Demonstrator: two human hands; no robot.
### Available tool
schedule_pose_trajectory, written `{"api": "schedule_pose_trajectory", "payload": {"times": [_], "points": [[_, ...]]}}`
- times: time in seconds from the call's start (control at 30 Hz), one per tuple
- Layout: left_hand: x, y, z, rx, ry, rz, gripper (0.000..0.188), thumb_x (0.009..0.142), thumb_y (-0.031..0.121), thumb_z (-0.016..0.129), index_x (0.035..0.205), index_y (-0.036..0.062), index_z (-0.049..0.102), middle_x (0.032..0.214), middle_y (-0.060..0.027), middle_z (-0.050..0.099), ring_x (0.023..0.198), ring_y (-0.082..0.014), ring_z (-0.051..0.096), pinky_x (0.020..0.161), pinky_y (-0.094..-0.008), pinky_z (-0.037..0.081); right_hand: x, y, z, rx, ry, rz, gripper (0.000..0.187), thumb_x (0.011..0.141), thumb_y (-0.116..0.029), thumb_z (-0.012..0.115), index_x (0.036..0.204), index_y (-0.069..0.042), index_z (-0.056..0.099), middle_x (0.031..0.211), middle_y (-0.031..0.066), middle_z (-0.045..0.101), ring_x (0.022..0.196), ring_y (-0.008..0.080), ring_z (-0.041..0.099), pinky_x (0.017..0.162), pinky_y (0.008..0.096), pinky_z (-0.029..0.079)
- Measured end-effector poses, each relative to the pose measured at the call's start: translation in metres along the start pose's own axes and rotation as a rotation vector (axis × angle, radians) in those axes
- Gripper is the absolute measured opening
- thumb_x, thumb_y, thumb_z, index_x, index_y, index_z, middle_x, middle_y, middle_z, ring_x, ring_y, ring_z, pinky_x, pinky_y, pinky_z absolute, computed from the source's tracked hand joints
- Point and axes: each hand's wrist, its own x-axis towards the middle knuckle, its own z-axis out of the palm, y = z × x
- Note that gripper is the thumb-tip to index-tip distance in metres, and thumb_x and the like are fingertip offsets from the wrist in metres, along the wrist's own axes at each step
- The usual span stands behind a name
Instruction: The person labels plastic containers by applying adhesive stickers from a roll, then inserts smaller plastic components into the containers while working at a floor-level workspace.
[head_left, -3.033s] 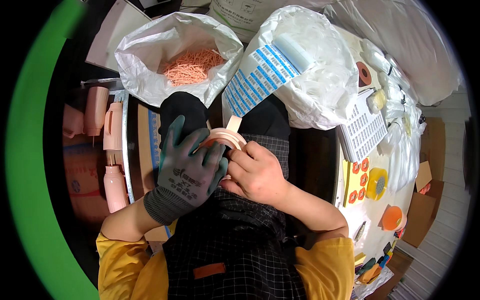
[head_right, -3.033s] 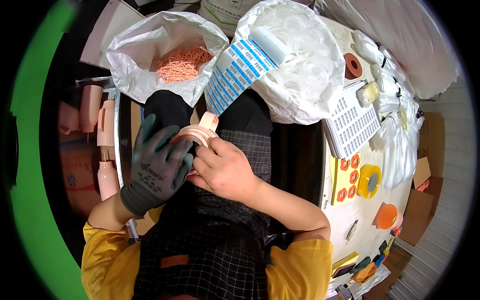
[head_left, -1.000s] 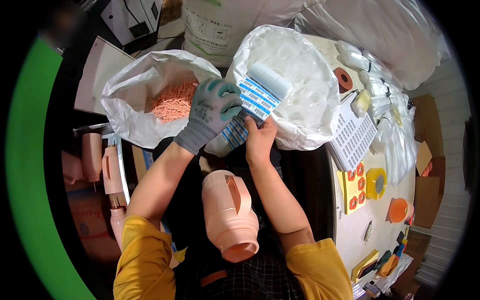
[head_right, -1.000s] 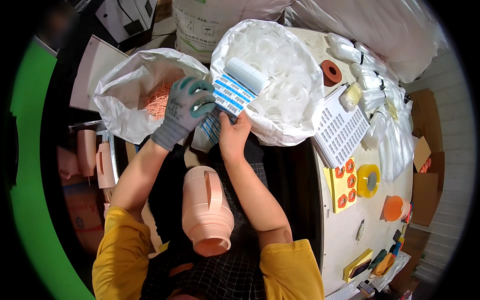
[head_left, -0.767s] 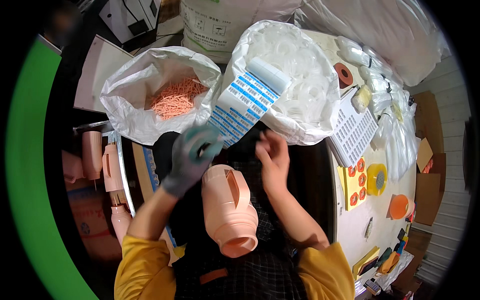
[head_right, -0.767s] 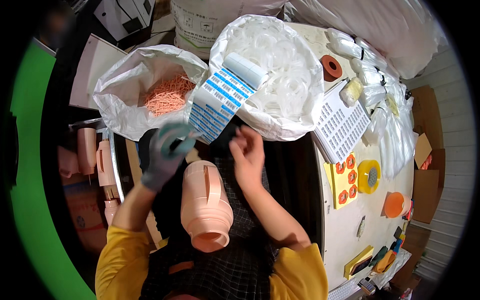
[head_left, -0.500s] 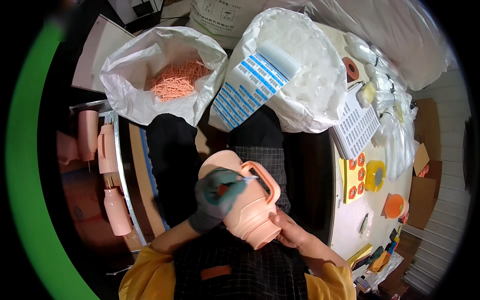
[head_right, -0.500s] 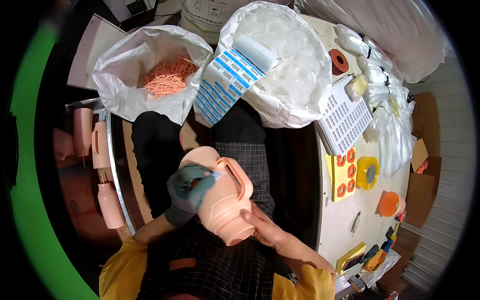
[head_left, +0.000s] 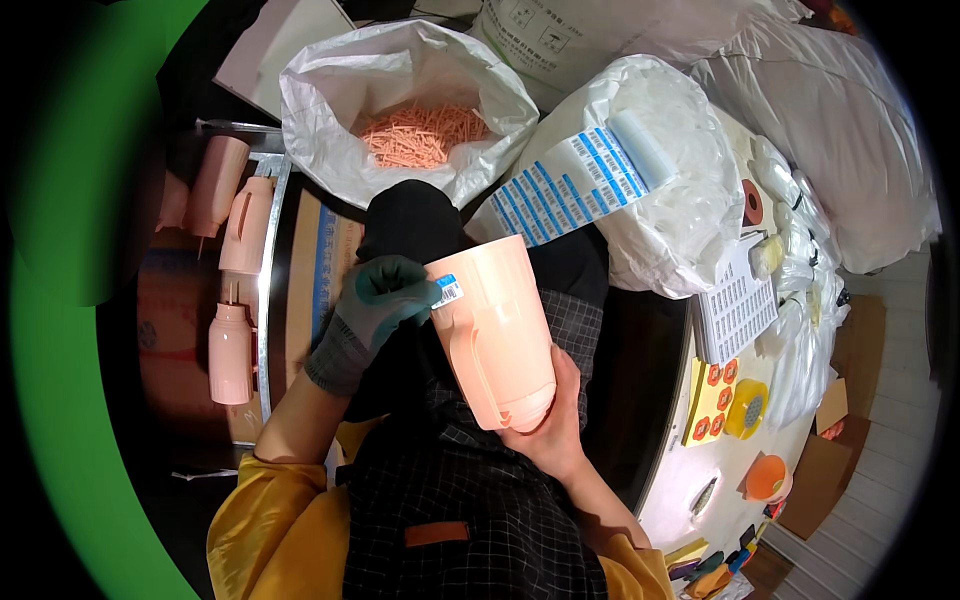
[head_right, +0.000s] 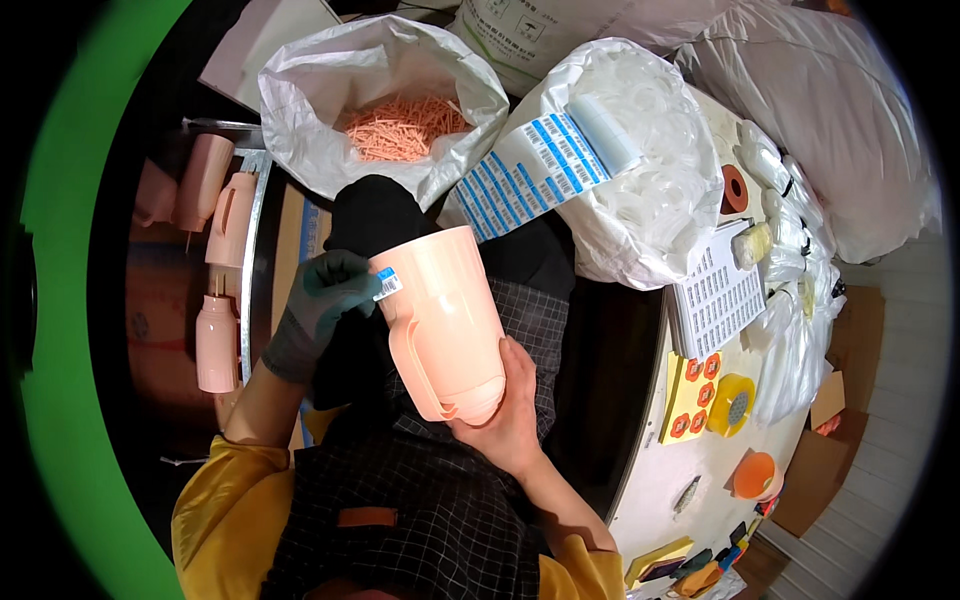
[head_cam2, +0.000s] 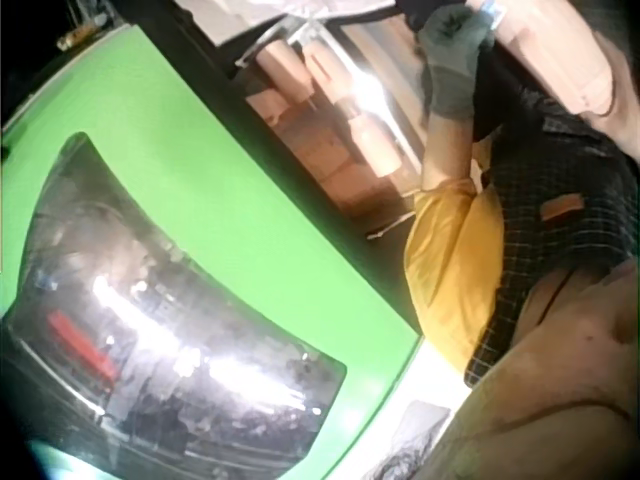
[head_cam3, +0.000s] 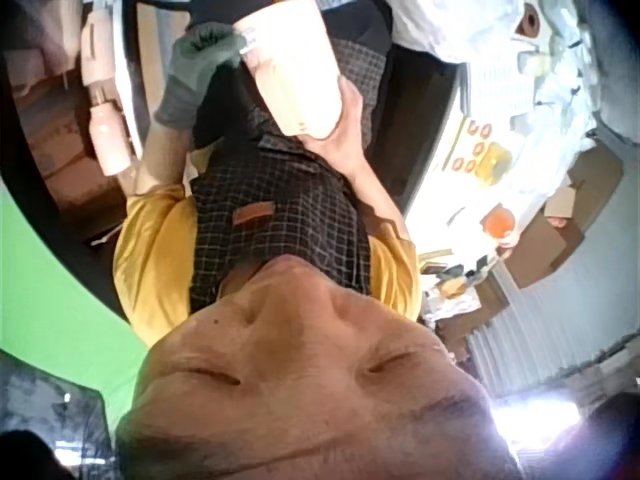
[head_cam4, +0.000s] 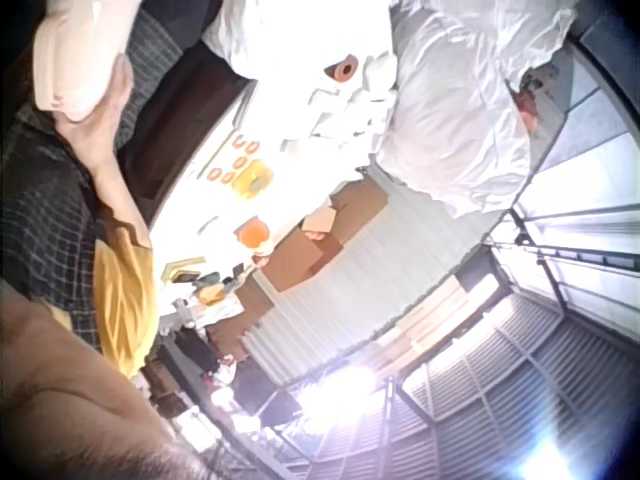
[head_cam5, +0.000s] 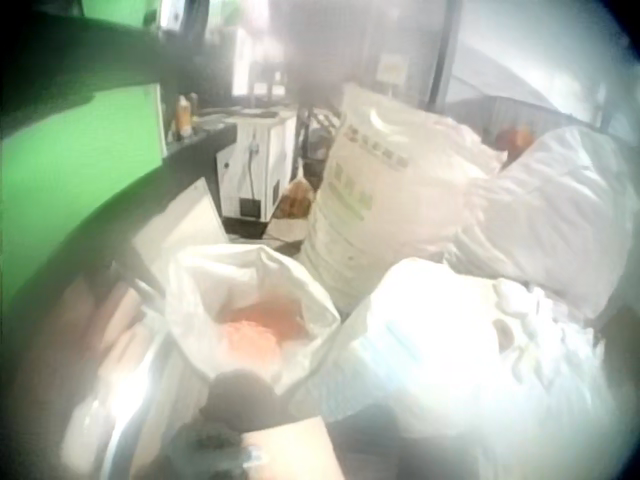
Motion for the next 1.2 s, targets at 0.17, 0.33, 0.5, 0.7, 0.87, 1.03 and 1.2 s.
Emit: {"api": "schedule_pose_trajectory", "payload": {"times": [0.17,0.33,0.5,0.7,0.87,1.03,1.2], "points": [[-0.003,0.005,-0.001,0.01,-0.012,-0.009,0.018,0.085,0.005,0.079,0.102,0.0011,0.071,0.082,-0.0045,0.071,0.065,-0.0121,0.064,0.061,-0.0267,0.051,0.001,-0.004,0.001,-0.103,0.009,-0.068,0.12,0.066,-0.019,0.095,0.16,-0.003,0.024,0.155,0.0253,0.031,0.144,0.0436,0.038,0.116,0.0507,0.041],[-0.007,0.015,-0.005,0.5,0.052,0.051,0.023,0.084,0.009,0.082,0.101,-0.0004,0.069,0.087,-0.0042,0.071,0.074,-0.013,0.066,0.066,-0.0266,0.052,-0.001,-0.007,0.008,-0.182,0.024,-0.094,0.119,0.065,-0.018,0.095,0.16,-0.003,0.026,0.155,0.0256,0.032,0.142,0.0437,0.041,0.115,0.0488,0.043],[0.002,-0.014,-0.024,0.882,0.142,0.628,0.053,0.088,0.019,0.082,0.132,-0.0013,0.061,0.11,-0.0099,0.069,0.089,-0.0167,0.067,0.079,-0.0314,0.055,0.006,0.002,-0.032,0.225,-0.083,0.057,0.111,0.07,-0.02,0.091,0.161,0.0,0.029,0.16,0.0241,0.037,0.148,0.0358,0.04,0.12,0.0455,0.036],[-0.038,-0.049,0.004,0.549,-0.161,0.058,0.054,0.102,0.017,0.064,0.151,0.0001,0.05,0.118,-0.02,0.07,0.102,-0.0258,0.069,0.093,-0.0385,0.053,0.068,-0.045,-0.102,0.361,0.099,-0.182,0.085,0.081,-0.024,0.084,0.154,-0.001,0.046,0.158,0.0182,0.047,0.143,0.0309,0.049,0.12,0.0439,0.037],[-0.042,-0.015,0.033,1.166,-0.153,0.472,0.03,0.101,0.013,0.061,0.126,-0.0019,0.066,0.109,-0.0202,0.07,0.096,-0.0324,0.068,0.09,-0.0421,0.053,0.119,-0.029,-0.047,-0.042,0.255,0.034,0.043,0.083,-0.039,0.077,0.114,-0.009,0.075,0.116,0.0159,0.072,0.107,0.0371,0.069,0.092,0.044,0.055],[-0.032,-0.039,0.09,1.518,-0.246,0.926,0.058,0.087,0.036,0.071,0.137,0.0081,0.056,0.159,-0.0238,0.042,0.147,-0.0568,0.029,0.116,-0.0695,0.026,0.114,0.014,-0.017,0.053,0.477,-0.362,0.047,0.085,-0.023,0.081,0.127,-0.007,0.069,0.124,0.0173,0.068,0.115,0.0364,0.065,0.1,0.0436,0.053],[-0.022,-0.028,0.088,1.41,-0.329,0.914,0.043,0.086,0.025,0.071,0.124,0.0066,0.064,0.149,-0.0209,0.052,0.142,-0.0525,0.037,0.117,-0.0661,0.029,-0.071,0.138,-0.177,-0.252,1.162,0.66,0.03,0.093,-0.005,0.062,0.122,-0.005,0.068,0.11,0.0177,0.072,0.094,0.032,0.069,0.079,0.0443,0.057]]}}
